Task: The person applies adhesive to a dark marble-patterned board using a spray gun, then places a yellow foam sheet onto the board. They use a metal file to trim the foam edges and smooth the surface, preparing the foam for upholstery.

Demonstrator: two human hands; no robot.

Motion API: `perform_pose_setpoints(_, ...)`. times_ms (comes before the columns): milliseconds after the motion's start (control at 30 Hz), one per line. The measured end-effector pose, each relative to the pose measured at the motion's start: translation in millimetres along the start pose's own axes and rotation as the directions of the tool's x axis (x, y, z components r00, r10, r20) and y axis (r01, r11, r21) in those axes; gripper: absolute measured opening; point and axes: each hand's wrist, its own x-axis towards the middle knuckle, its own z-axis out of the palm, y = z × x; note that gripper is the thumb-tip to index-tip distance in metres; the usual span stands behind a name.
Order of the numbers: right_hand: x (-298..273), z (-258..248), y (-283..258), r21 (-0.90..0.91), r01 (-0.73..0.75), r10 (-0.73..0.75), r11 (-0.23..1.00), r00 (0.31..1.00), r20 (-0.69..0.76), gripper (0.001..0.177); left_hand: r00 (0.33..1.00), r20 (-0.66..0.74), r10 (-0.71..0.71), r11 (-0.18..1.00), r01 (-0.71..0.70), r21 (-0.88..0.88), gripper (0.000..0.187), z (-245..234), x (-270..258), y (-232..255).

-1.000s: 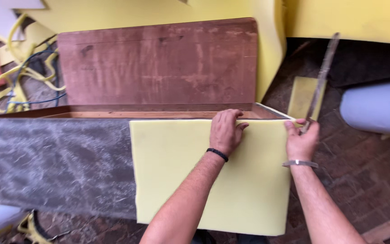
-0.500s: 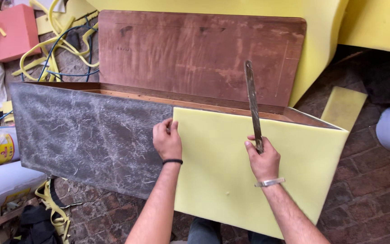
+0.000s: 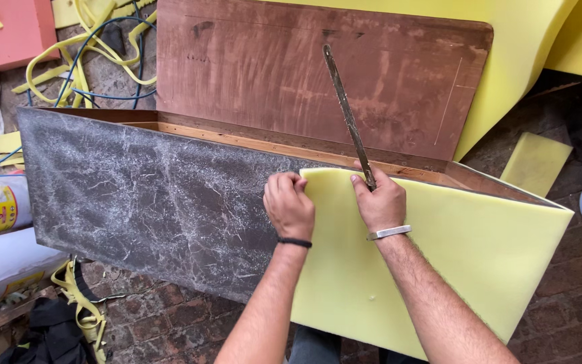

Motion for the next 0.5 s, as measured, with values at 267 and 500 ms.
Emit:
perform_pose_setpoints(267,0,10,13,-0.098,0.188,-0.198,0.977,0.975,-0.099,0.015,0.985,-0.098,0.141,0.985,-0.150,-0.082,0.009,-32,-14,22)
perform_pose_setpoints(500,-15,31,39,0.414,-0.141,0.142,0.899,0.989,0.030,0.021,0.993,-0.077,0.090,0.993,-0.096,-0.074,0.007,-6,10,1)
